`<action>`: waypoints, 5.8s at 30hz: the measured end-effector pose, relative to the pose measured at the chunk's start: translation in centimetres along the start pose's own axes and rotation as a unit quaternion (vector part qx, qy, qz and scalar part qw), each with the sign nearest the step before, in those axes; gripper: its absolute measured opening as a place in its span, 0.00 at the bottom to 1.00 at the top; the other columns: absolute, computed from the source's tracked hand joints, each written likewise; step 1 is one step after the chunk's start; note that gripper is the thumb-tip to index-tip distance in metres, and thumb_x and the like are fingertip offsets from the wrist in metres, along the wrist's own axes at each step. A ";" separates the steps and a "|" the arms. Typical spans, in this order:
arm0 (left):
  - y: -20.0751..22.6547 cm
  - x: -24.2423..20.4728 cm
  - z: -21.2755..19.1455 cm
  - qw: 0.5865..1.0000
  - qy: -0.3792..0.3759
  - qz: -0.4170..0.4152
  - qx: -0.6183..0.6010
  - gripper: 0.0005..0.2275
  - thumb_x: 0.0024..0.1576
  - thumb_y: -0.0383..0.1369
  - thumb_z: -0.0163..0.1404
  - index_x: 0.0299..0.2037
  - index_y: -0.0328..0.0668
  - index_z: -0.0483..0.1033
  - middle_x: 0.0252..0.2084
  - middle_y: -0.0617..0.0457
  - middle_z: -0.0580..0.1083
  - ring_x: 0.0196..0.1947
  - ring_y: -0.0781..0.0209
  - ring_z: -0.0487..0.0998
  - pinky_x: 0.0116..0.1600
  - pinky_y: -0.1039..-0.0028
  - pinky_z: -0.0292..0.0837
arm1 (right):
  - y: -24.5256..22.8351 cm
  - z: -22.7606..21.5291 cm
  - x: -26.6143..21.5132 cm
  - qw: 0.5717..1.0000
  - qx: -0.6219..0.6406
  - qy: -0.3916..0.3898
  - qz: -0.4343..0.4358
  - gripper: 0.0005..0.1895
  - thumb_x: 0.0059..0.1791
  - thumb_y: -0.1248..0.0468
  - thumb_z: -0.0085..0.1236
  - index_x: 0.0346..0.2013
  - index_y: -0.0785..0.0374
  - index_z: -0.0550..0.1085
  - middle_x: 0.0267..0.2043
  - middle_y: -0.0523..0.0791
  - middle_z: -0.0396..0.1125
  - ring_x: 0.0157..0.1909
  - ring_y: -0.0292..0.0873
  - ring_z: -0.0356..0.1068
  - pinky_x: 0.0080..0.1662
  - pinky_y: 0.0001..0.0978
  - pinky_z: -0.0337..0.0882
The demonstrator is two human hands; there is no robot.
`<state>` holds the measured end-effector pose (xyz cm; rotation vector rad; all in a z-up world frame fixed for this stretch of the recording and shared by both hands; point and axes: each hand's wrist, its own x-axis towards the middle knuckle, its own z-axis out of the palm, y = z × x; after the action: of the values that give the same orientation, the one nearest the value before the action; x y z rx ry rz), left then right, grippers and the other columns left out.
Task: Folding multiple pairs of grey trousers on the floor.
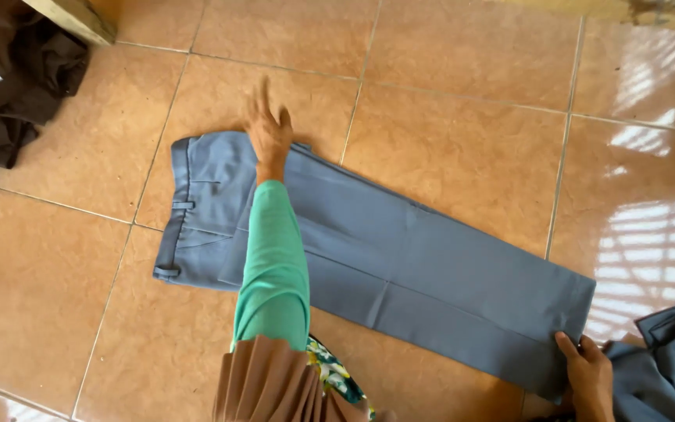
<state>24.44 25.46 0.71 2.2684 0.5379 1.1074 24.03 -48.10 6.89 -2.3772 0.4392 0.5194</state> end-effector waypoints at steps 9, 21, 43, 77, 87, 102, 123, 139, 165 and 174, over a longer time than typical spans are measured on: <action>12.0 1.1 1.9 0.988 -0.115 0.062 -0.086 0.09 0.54 0.18 0.49 0.41 0.40 0.79 0.36 0.49 0.78 0.28 0.57 0.74 0.35 0.70 0.72 | -2.9 -0.4 -0.4 0.998 -0.060 -0.020 0.014 0.25 0.55 0.56 0.57 0.55 0.78 0.75 0.47 0.63 0.73 0.44 0.63 0.69 0.47 0.50 0.65; 13.1 -7.1 0.6 0.933 -0.344 -0.039 0.101 0.19 0.47 0.32 0.66 0.48 0.59 0.76 0.51 0.65 0.68 0.55 0.61 0.73 0.62 0.67 0.70 | -4.0 -0.2 -1.0 1.000 -0.008 -0.002 0.026 0.22 0.54 0.57 0.59 0.53 0.76 0.77 0.45 0.57 0.74 0.43 0.54 0.70 0.46 0.42 0.66; 14.9 -9.0 4.2 0.932 -0.232 0.025 0.278 0.19 0.49 0.36 0.64 0.50 0.52 0.72 0.59 0.50 0.61 0.59 0.50 0.64 0.61 0.55 0.57 | -3.8 -0.3 -1.1 0.993 0.117 -0.021 0.024 0.21 0.53 0.60 0.58 0.55 0.74 0.74 0.47 0.54 0.72 0.45 0.49 0.69 0.48 0.36 0.67; 22.7 -22.7 -5.8 0.636 -0.267 -0.643 -0.334 0.36 0.50 0.62 0.61 0.66 0.54 0.72 0.68 0.41 0.67 0.68 0.40 0.66 0.67 0.52 0.64 | -23.6 10.7 -13.9 0.930 0.190 -0.236 -0.210 0.28 0.54 0.59 0.58 0.65 0.72 0.67 0.36 0.55 0.70 0.34 0.47 0.72 0.30 0.37 0.80; 30.4 -26.3 3.0 0.980 -0.170 -0.024 0.103 0.19 0.55 0.28 0.50 0.58 0.43 0.74 0.68 0.38 0.64 0.72 0.38 0.60 0.71 0.45 0.54 | -17.7 15.9 -9.2 0.914 0.042 0.125 -0.385 0.19 0.61 0.61 0.48 0.66 0.60 0.70 0.63 0.54 0.67 0.66 0.57 0.63 0.64 0.52 0.64; 23.4 -21.2 2.8 0.923 -0.198 -0.147 0.295 0.26 0.65 0.43 0.39 0.72 0.41 0.58 0.77 0.39 0.48 0.77 0.37 0.45 0.73 0.34 0.31 | -12.1 7.8 2.0 0.932 -0.227 0.112 -0.259 0.38 0.58 0.40 0.27 0.77 0.58 0.51 0.80 0.60 0.36 0.78 0.69 0.25 0.63 0.81 0.23; 27.1 -34.0 -3.2 0.941 -0.246 -0.175 0.149 0.34 0.53 0.23 0.44 0.73 0.28 0.48 0.77 0.33 0.44 0.76 0.33 0.45 0.72 0.44 0.47 | -4.8 4.8 -7.8 0.995 0.087 -0.008 -0.051 0.35 0.50 0.66 0.61 0.70 0.71 0.60 0.62 0.63 0.63 0.58 0.61 0.66 0.56 0.48 0.68; 39.2 -41.2 -2.6 0.854 -0.198 -0.281 -0.391 0.26 0.54 0.19 0.39 0.67 0.35 0.63 0.68 0.40 0.63 0.64 0.44 0.66 0.68 0.68 0.61 | -27.7 0.5 -20.6 0.898 0.311 -0.145 -0.274 0.12 0.53 0.61 0.55 0.51 0.57 0.72 0.43 0.35 0.70 0.37 0.26 0.69 0.42 0.10 0.68; 17.6 -28.1 -8.1 0.809 -0.309 -0.396 0.305 0.33 0.63 0.49 0.49 0.71 0.36 0.54 0.72 0.32 0.53 0.72 0.31 0.55 0.63 0.46 0.70 | -9.6 18.0 -20.7 0.845 -0.312 -0.151 -0.407 0.48 0.48 0.31 0.51 0.78 0.39 0.49 0.81 0.51 0.36 0.81 0.57 0.32 0.68 0.78 0.35; 15.7 -29.3 -9.3 0.836 -0.348 -0.402 0.137 0.33 0.46 0.47 0.61 0.52 0.20 0.73 0.58 0.24 0.62 0.55 0.32 0.59 0.62 0.49 0.56 | -4.3 18.3 -18.6 0.820 -0.313 0.009 -0.480 0.59 0.38 0.21 0.47 0.76 0.45 0.50 0.82 0.47 0.36 0.81 0.58 0.31 0.65 0.83 0.29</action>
<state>1.70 -0.33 -1.85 2.0887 1.2094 -0.2280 5.18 -29.62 5.01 -2.7827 -1.0693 0.1486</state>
